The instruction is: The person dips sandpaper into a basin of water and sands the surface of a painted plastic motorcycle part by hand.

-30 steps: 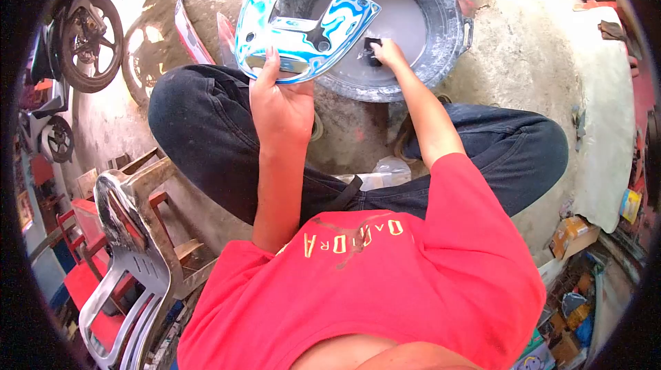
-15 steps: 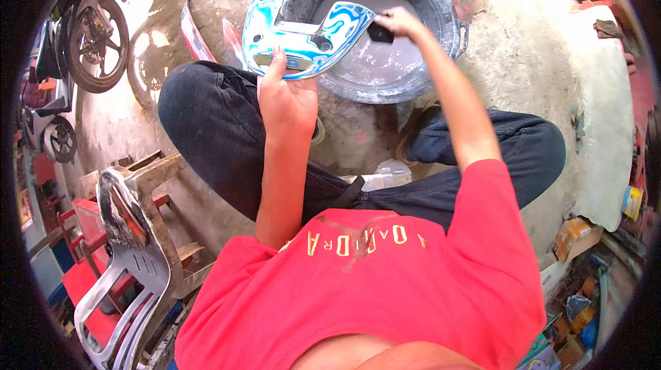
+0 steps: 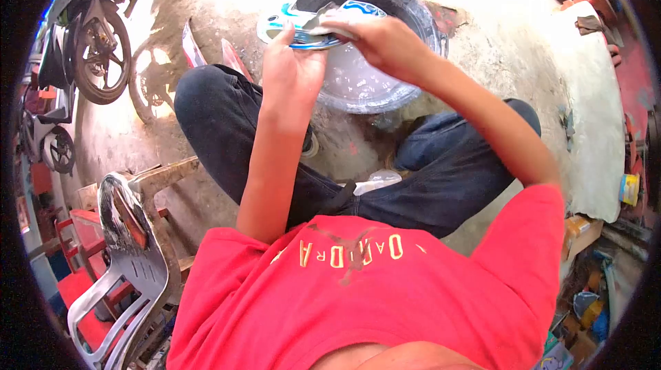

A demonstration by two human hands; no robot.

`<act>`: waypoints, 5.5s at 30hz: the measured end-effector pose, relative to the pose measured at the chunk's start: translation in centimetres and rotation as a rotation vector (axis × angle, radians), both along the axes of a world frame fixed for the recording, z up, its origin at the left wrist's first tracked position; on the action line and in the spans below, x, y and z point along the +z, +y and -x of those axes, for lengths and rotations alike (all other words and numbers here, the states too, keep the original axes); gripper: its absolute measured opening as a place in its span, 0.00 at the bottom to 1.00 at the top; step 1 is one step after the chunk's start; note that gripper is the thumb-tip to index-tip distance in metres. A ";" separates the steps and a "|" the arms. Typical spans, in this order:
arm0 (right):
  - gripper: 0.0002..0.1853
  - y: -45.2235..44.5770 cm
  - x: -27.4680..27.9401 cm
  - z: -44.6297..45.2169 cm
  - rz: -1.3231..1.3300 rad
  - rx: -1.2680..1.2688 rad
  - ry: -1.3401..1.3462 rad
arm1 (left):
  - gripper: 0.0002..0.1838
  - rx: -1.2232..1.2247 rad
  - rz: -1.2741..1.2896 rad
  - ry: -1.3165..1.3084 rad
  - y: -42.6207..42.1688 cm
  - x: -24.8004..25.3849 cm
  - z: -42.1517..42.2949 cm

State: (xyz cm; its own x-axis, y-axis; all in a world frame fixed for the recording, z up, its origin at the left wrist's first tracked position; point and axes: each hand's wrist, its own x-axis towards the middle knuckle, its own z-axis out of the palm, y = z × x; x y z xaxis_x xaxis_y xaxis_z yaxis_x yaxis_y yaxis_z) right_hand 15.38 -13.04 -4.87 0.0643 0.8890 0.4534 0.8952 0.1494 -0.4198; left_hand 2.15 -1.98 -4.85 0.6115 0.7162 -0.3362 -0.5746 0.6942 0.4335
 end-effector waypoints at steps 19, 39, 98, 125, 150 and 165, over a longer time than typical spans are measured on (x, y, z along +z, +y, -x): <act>0.20 -1.3 -3.2 0.2 -0.001 -0.066 0.022 | 0.18 -0.063 -0.083 -0.021 -2.0 -3.1 -0.6; 0.22 -0.8 -3.5 2.4 0.006 -0.066 0.043 | 0.18 -0.108 -0.069 -0.043 -0.8 -4.8 -0.6; 0.19 -0.7 1.2 -4.7 0.210 -0.581 0.531 | 0.15 -0.306 -0.430 0.227 -1.7 -2.9 0.7; 0.23 -1.3 -2.1 -0.1 -0.095 -0.052 -0.002 | 0.19 -0.478 -0.754 0.435 -1.7 -1.3 1.3; 0.22 -0.4 -1.6 -5.0 0.137 -0.250 0.081 | 0.19 -0.444 -0.677 0.403 -2.0 -1.6 1.3; 0.25 -1.3 -3.2 -5.9 0.122 -0.276 -0.090 | 0.21 -0.248 -0.472 0.210 -1.4 -2.0 1.1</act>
State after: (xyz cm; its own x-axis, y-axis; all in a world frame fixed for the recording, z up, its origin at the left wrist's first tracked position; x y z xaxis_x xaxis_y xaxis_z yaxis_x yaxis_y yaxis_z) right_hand 21.24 -14.33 -8.08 0.2751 0.8919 0.3589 0.9292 -0.1508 -0.3374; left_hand 1.02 -3.34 -6.85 0.7351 0.6618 -0.1471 -0.2873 0.5005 0.8167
